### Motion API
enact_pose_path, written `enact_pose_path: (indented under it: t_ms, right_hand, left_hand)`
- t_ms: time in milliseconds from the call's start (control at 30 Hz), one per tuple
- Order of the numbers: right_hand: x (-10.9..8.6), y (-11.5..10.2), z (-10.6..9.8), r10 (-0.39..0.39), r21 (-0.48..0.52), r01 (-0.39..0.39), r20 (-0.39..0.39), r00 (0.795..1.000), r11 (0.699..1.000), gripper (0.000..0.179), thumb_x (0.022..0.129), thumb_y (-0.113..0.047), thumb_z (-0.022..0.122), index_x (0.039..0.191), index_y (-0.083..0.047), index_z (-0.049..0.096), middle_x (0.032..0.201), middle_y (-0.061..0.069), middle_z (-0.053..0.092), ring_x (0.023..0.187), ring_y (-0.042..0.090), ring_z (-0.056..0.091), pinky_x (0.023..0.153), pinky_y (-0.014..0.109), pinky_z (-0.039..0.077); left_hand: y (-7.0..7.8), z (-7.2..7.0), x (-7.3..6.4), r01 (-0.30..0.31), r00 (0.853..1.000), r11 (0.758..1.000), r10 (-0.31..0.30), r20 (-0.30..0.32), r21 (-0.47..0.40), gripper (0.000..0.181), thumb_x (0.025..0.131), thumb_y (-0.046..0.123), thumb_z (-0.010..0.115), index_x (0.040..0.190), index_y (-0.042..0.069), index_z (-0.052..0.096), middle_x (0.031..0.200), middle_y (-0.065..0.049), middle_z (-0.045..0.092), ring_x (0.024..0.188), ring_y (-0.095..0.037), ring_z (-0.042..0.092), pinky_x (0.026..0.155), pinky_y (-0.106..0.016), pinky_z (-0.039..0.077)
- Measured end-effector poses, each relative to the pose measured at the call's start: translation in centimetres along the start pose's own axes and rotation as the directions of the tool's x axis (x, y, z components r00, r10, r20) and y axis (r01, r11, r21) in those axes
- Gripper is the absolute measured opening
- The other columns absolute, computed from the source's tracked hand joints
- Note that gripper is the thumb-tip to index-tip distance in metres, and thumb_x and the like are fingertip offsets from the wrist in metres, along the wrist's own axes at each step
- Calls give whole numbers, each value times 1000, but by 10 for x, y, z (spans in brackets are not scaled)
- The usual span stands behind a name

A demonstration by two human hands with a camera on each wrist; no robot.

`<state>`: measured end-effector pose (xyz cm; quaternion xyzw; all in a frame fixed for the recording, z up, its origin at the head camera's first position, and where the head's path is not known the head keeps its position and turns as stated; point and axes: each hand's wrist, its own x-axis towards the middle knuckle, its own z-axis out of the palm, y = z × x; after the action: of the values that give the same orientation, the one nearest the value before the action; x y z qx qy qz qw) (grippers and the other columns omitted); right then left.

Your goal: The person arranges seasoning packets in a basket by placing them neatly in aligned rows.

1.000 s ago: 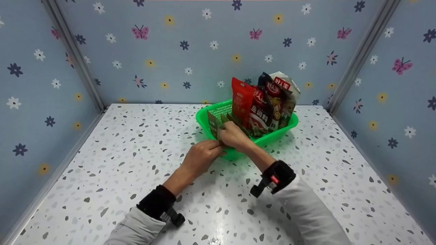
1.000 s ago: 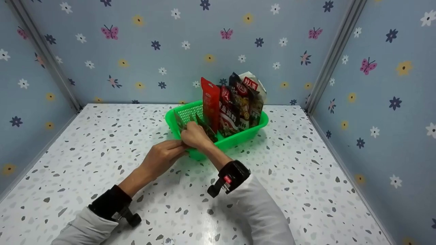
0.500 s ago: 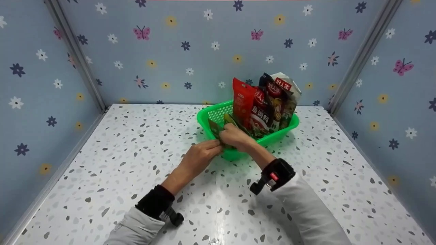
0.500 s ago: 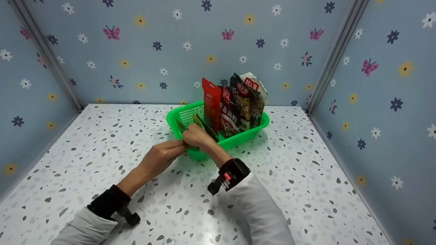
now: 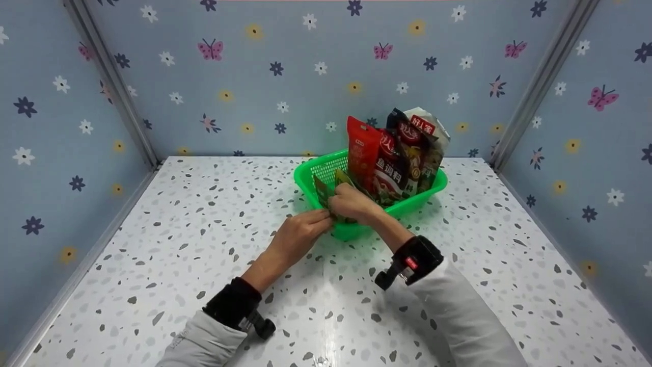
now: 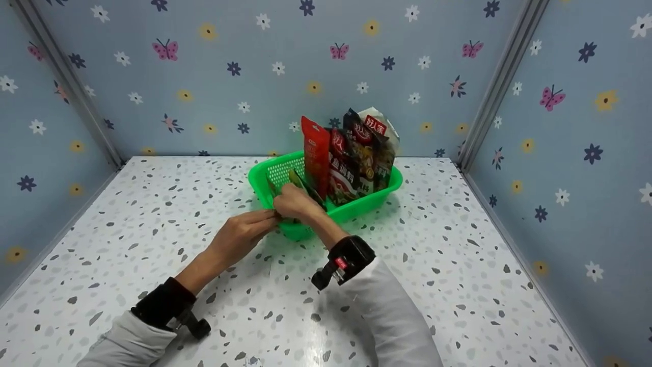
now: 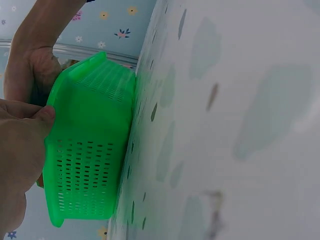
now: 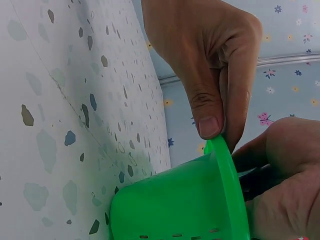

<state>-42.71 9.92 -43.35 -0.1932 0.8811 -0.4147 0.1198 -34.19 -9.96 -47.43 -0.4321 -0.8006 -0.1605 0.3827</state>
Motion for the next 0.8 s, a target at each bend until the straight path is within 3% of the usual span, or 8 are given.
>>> enact_pose_path:
  t_ms: [100, 300, 367, 467, 800]
  right_hand:
    - [12, 18, -1, -61, -72, 62, 22, 998, 995, 31, 96, -2, 49, 75, -21, 36, 70, -6, 30, 57, 16, 31, 53, 33, 26]
    - [-18, -20, -11, -5, -68, 13, 112, 994, 998, 30, 95, 3, 46, 79, -19, 33, 78, -3, 30, 66, 18, 29, 62, 34, 27]
    - [-20, -23, -11, 11, -42, -5, 140, 990, 999, 33, 94, 5, 45, 77, -19, 33, 76, -3, 29, 66, 17, 27, 63, 33, 27]
    - [-9, -7, -8, -19, -39, 25, 146, 989, 999, 37, 94, 5, 47, 74, -22, 30, 71, -7, 24, 62, 14, 23, 60, 31, 25]
    - [-3, 0, -6, -40, -104, 50, 95, 995, 993, 35, 91, -1, 52, 71, -23, 34, 69, -8, 25, 61, 13, 24, 59, 30, 24]
  left_hand:
    - [0, -1, 0, 4, 1000, 1000, -4, 7, 8, 18, 97, 0, 82, 112, 8, 84, 116, -7, 86, 107, -23, 84, 93, -31, 70]
    - [-1, 0, -1, 1, 1000, 1000, -1, -9, -2, 15, 97, 3, 83, 111, 6, 84, 114, -7, 85, 107, -23, 84, 90, -32, 71]
    - [-1, 0, -1, 2, 1000, 1000, -3, -10, -6, 14, 97, 3, 83, 111, 6, 84, 113, -7, 85, 105, -22, 84, 88, -32, 71]
    - [0, -1, -1, 12, 1000, 1000, -11, 3, -11, 16, 98, 0, 82, 112, 6, 84, 112, -6, 85, 105, -22, 83, 89, -31, 71]
    - [0, 0, 0, 19, 1000, 1000, -19, 5, -6, 22, 97, -1, 82, 118, 6, 85, 120, -9, 86, 110, -25, 84, 94, -32, 70]
